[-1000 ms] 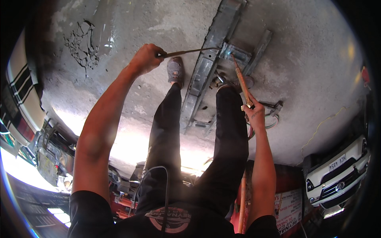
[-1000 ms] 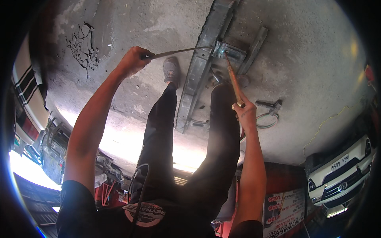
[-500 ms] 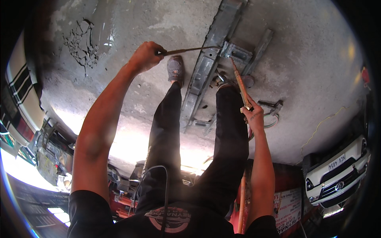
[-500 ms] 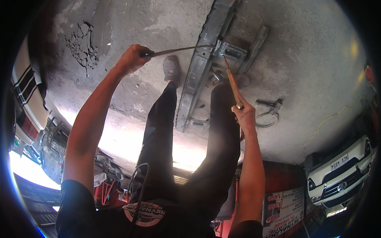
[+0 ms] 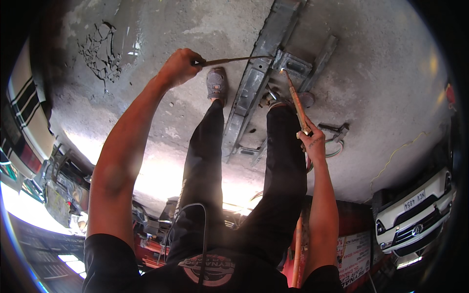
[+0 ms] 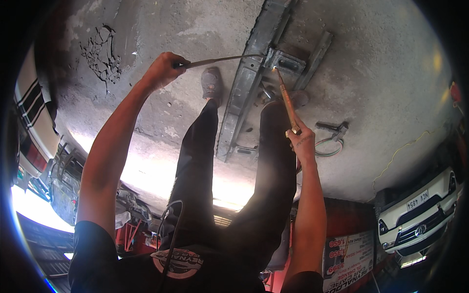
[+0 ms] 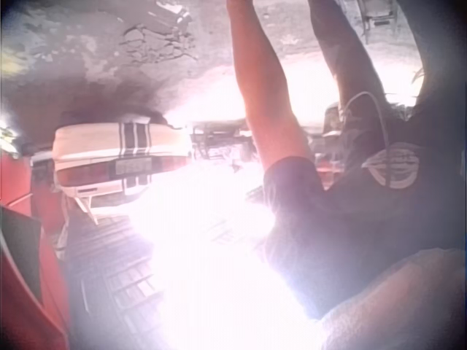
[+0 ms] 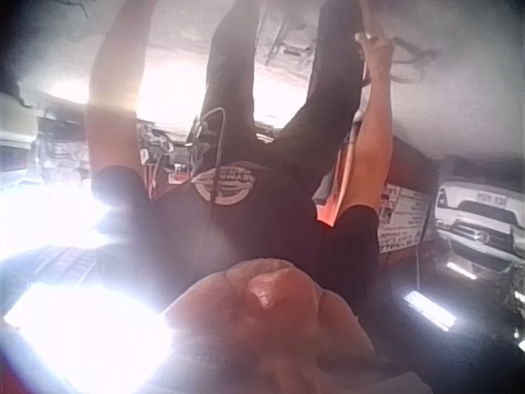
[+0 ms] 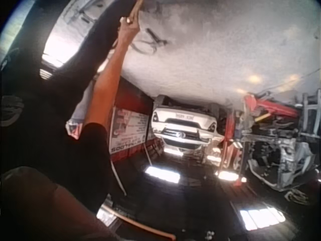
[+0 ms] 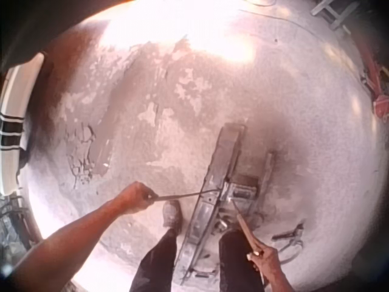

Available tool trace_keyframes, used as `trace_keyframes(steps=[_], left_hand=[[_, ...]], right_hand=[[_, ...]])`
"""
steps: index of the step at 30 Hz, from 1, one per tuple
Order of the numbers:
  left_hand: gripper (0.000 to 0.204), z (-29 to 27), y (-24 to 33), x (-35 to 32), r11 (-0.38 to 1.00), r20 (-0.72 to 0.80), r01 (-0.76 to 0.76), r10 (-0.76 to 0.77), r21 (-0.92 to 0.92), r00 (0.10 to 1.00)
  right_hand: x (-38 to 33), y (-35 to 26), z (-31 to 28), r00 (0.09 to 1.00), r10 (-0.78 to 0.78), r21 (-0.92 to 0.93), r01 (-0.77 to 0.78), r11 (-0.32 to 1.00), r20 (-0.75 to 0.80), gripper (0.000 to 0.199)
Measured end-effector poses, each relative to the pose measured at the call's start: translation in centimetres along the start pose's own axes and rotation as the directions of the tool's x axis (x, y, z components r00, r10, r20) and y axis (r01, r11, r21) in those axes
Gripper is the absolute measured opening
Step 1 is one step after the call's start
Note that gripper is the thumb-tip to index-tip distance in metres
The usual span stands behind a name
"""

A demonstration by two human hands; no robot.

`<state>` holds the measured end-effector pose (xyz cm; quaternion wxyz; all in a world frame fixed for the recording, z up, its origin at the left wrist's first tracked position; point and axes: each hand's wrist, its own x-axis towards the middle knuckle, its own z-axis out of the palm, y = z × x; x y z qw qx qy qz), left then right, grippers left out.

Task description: The person uses a welding torch and filler rod to weld a metal frame lying on the workshop floor. They briefly adjust the gas regulator on a cylinder, then resume welding the same frame.

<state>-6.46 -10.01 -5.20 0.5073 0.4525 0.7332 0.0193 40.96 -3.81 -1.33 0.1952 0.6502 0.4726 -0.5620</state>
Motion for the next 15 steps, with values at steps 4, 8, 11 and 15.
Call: trace_keyframes(steps=[4, 8, 11, 15], left_hand=[[0.026, -0.1, -0.04, -0.05, 1.0, 0.003, 0.01, -0.01, -0.011, 1.0], [0.027, -0.16, -0.14, 0.09, 1.0, 0.014, 0.002, -0.002, 0.003, 1.0], [0.027, -0.24, -0.11, 0.08, 1.0, 0.018, 0.004, -0.004, -0.003, 1.0], [0.025, -0.04, -0.5, 0.15, 1.0, 0.003, 0.013, -0.013, -0.021, 1.0]], right_hand=[[-0.17, -0.45, -0.02, 1.0, 0.008, 0.001, -0.008, 1.0, 0.008, 0.062], [-0.05, -0.24, 0.07, 1.0, -0.007, -0.002, 0.007, 1.0, 0.005, 0.061], [-0.08, -0.34, 0.07, 1.0, -0.014, -0.012, 0.014, 1.0, 0.007, 0.062], [-0.05, -0.06, 0.12, 1.0, -0.009, -0.023, 0.009, 1.0, 0.003, 0.062]])
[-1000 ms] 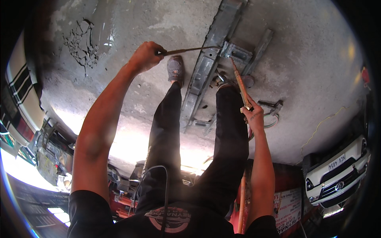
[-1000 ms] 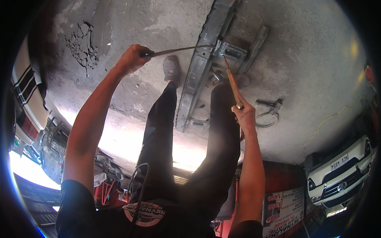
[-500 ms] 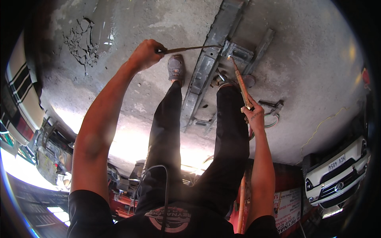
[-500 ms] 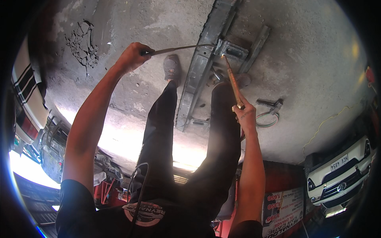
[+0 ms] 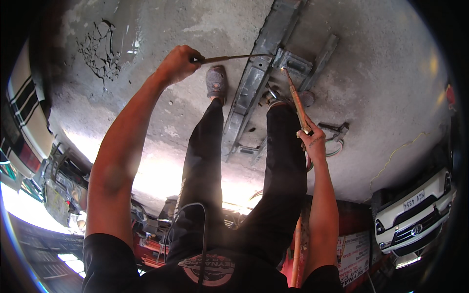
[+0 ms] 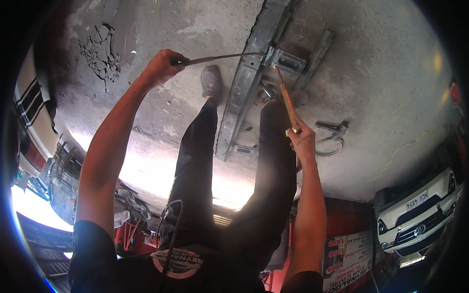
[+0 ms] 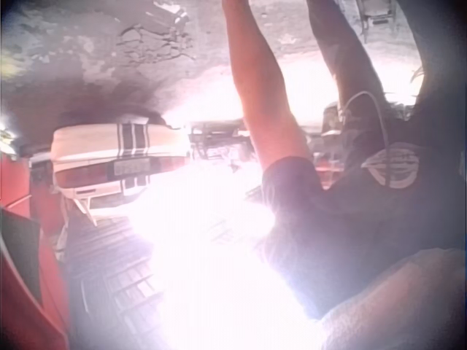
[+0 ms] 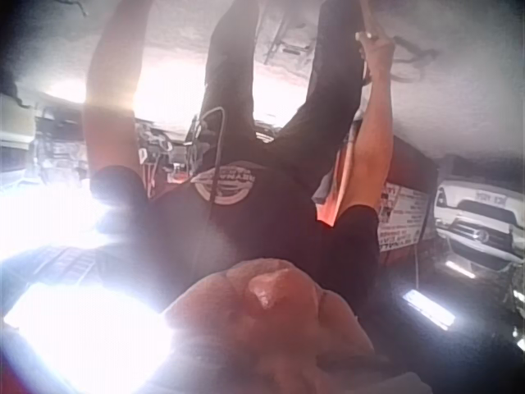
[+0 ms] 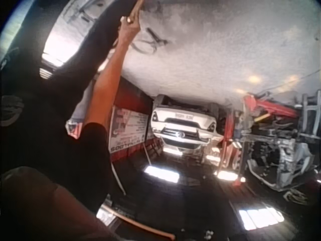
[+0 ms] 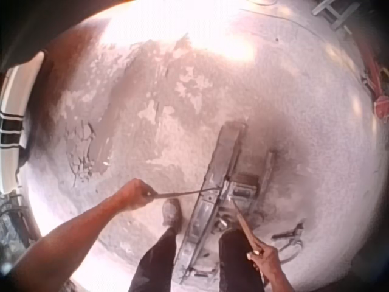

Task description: The person uses a welding torch and filler rod to weld a metal frame lying on the workshop floor. They briefly adjust the gas regulator on a cylinder, then resume welding the same frame.

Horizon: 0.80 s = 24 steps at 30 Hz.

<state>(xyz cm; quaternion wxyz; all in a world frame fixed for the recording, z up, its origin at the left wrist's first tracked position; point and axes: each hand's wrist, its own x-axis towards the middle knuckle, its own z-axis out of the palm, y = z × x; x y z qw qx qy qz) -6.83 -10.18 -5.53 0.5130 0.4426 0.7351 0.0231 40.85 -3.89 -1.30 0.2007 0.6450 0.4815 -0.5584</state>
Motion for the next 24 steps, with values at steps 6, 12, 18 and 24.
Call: trace_keyframes(steps=[6, 12, 18, 24], left_hand=[[0.028, 0.0, -0.1, 0.0, 0.999, 0.001, -0.022, 0.022, 0.023, 1.0], [0.027, -0.1, 0.0, 0.0, 1.0, 0.004, -0.012, 0.012, 0.011, 1.0], [0.026, -0.2, 0.0, 0.0, 1.0, 0.004, -0.006, 0.006, -0.016, 1.0], [0.027, -0.4, 0.0, 0.1, 1.0, 0.025, 0.009, -0.008, -0.018, 1.0]], right_hand=[[-0.1, 0.3, 0.3, 1.0, -0.008, 0.023, 0.008, 1.0, -0.017, 0.061], [0.2, 0.5, 0.3, 0.999, -0.027, 0.008, 0.027, 1.0, -0.025, 0.062], [-0.1, -0.5, 0.1, 1.0, 0.003, 0.022, -0.003, 1.0, -0.023, 0.062], [-0.1, -0.2, 0.0, 1.0, -0.002, 0.031, 0.002, 1.0, -0.015, 0.062]])
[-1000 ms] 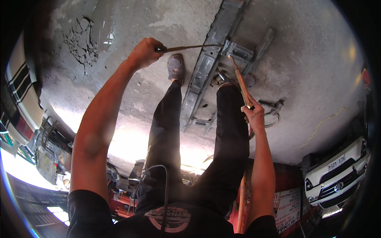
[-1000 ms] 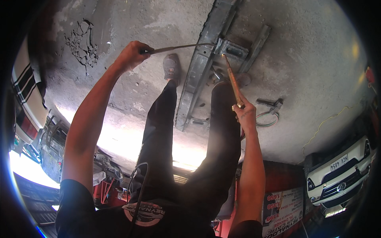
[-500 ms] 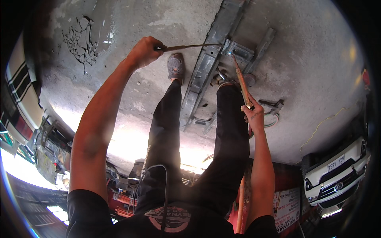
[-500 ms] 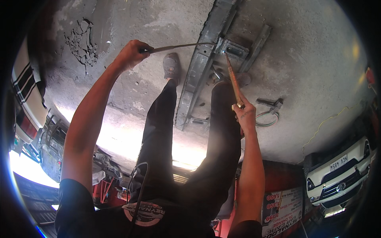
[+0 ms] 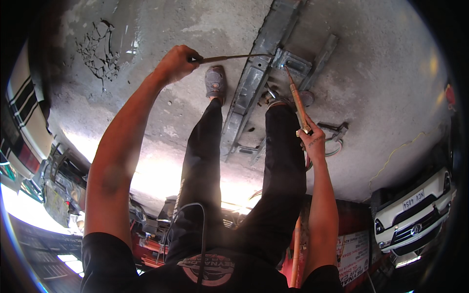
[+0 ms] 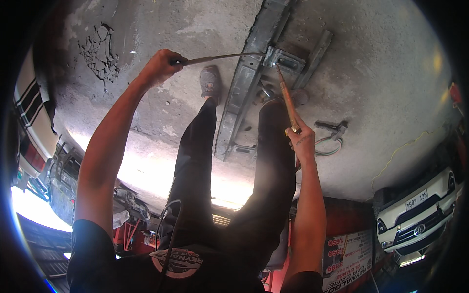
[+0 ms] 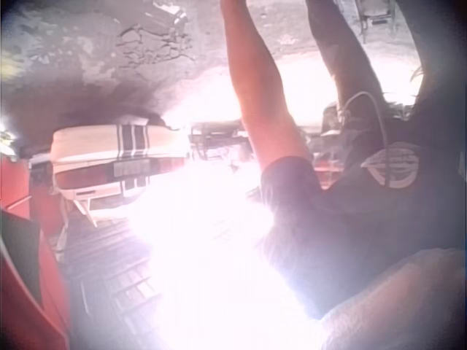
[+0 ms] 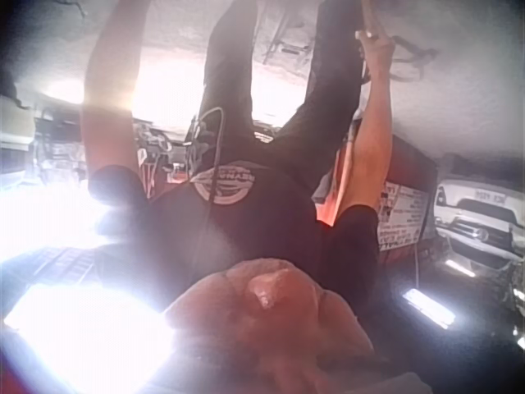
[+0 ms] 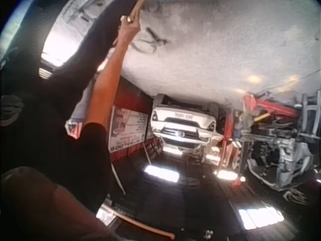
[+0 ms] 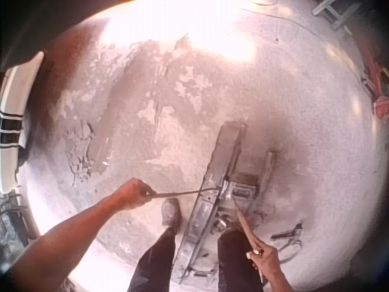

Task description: The person uses a welding torch and filler rod to weld a metal frame lying on the workshop floor. They briefly adjust the gas regulator on a cylinder, then resume welding the same frame.

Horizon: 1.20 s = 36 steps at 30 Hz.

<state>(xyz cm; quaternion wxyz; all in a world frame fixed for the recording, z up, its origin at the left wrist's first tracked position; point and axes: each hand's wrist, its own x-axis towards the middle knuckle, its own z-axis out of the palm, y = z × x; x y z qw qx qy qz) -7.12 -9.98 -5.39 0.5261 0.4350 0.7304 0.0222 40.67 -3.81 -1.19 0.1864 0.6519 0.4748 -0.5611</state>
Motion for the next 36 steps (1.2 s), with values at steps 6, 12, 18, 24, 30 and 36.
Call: trace_keyframes(steps=[6, 12, 18, 24, 30, 36], left_hand=[[0.027, -0.1, -0.4, 0.0, 1.0, -0.007, -0.014, 0.014, -0.007, 1.0], [0.027, 0.0, -0.5, 0.2, 1.0, -0.003, 0.009, -0.009, -0.007, 1.0], [0.027, 0.0, -1.2, 0.4, 0.999, -0.02, -0.032, 0.032, -0.006, 0.999], [0.026, 0.0, -1.3, 0.5, 1.0, -0.017, -0.024, 0.025, 0.006, 1.0], [0.027, -0.3, -1.3, 0.6, 0.999, 0.004, -0.021, 0.021, -0.031, 1.0], [0.028, -0.5, -1.2, 0.8, 1.0, 0.012, -0.001, 0.001, -0.003, 1.0]], right_hand=[[0.1, -0.4, 0.1, 1.0, -0.005, 0.018, 0.006, 1.0, -0.012, 0.062], [0.2, -0.9, 0.0, 1.0, 0.012, 0.01, -0.012, 1.0, -0.012, 0.062], [0.3, -0.7, 0.0, 1.0, -0.013, 0.016, 0.013, 1.0, -0.016, 0.061], [0.4, -0.7, 0.0, 1.0, -0.007, 0.009, 0.007, 1.0, -0.021, 0.061], [0.3, -0.5, 0.1, 1.0, 0.0, 0.02, 0.001, 1.0, -0.028, 0.061], [0.4, -0.5, 0.1, 0.999, -0.025, -0.001, 0.025, 1.0, -0.03, 0.06]])
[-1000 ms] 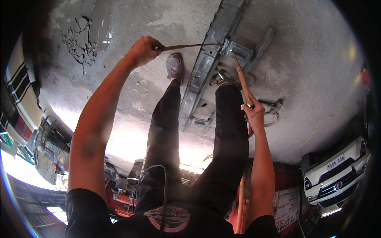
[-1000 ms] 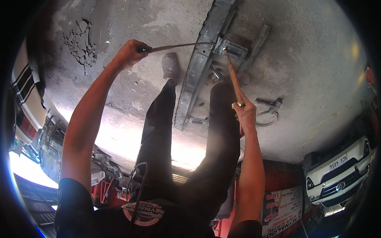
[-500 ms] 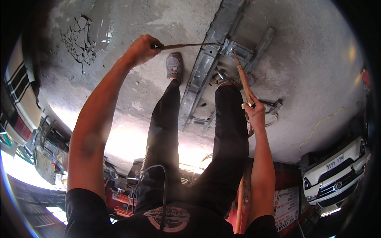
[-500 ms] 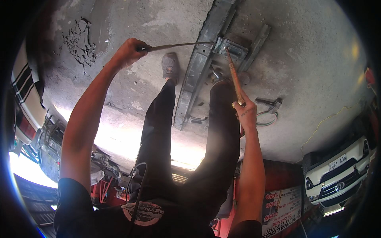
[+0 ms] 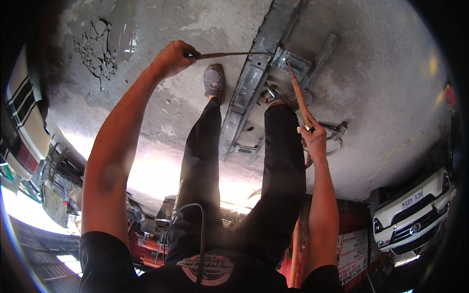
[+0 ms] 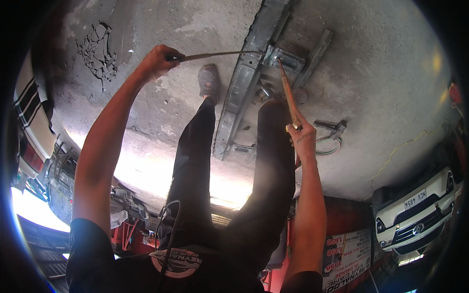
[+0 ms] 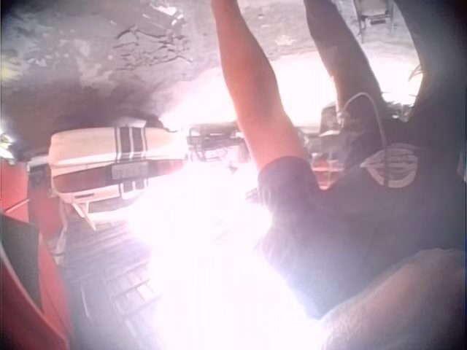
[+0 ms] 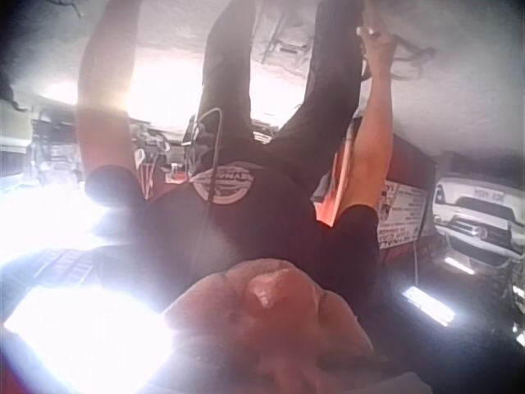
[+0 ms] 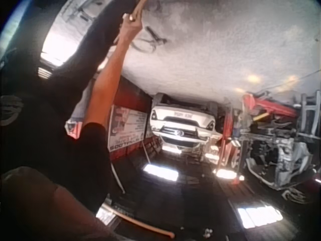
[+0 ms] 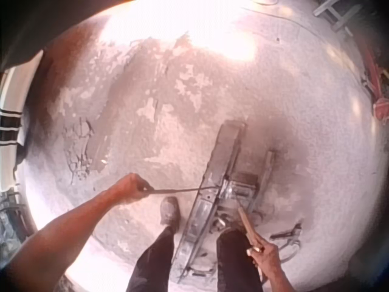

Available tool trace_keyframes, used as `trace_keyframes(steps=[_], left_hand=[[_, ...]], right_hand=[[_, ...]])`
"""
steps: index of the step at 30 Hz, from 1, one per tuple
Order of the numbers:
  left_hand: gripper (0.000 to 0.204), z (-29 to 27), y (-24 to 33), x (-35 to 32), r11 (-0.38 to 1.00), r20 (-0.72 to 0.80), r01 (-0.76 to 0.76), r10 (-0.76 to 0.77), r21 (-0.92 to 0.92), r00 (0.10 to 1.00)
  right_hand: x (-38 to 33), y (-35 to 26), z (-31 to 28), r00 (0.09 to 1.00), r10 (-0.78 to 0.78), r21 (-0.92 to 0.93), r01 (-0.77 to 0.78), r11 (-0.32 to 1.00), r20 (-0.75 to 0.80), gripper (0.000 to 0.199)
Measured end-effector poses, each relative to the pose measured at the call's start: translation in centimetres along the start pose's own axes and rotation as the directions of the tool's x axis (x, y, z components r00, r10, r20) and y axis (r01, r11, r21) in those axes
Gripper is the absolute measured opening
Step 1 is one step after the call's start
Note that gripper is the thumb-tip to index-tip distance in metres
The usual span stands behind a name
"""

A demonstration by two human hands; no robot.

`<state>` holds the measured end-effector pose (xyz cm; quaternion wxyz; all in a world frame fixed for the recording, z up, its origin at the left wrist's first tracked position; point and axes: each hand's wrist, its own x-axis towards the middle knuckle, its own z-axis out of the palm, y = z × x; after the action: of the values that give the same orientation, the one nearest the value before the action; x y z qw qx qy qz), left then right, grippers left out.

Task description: The person uses a welding torch and filler rod to weld a metal frame lying on the workshop floor. They briefly adjust the gas regulator on a cylinder, then resume welding the same frame.

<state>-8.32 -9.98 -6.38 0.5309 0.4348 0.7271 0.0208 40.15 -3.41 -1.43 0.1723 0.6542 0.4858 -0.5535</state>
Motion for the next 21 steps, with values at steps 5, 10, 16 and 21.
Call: trace_keyframes(steps=[5, 10, 16, 21], left_hand=[[0.028, -0.1, -0.2, 0.1, 1.0, 0.015, 0.005, -0.005, 0.008, 1.0], [0.029, 0.0, -0.5, 0.1, 1.0, 0.01, 0.021, -0.021, -0.005, 1.0], [0.028, 0.0, -0.6, 0.3, 1.0, 0.007, 0.008, -0.008, 0.003, 1.0], [0.028, 0.2, -1.7, 0.6, 0.999, -0.024, -0.041, 0.041, -0.026, 0.999]], right_hand=[[0.2, 0.1, 0.1, 1.0, -0.011, 0.001, 0.011, 1.0, -0.011, 0.06], [0.3, 0.0, 0.0, 1.0, -0.003, 0.013, 0.003, 1.0, -0.02, 0.059], [0.7, 0.5, 0.0, 1.0, -0.024, 0.012, 0.024, 1.0, -0.015, 0.059], [0.5, 0.1, 0.0, 1.0, -0.001, 0.011, 0.001, 1.0, -0.016, 0.059]])
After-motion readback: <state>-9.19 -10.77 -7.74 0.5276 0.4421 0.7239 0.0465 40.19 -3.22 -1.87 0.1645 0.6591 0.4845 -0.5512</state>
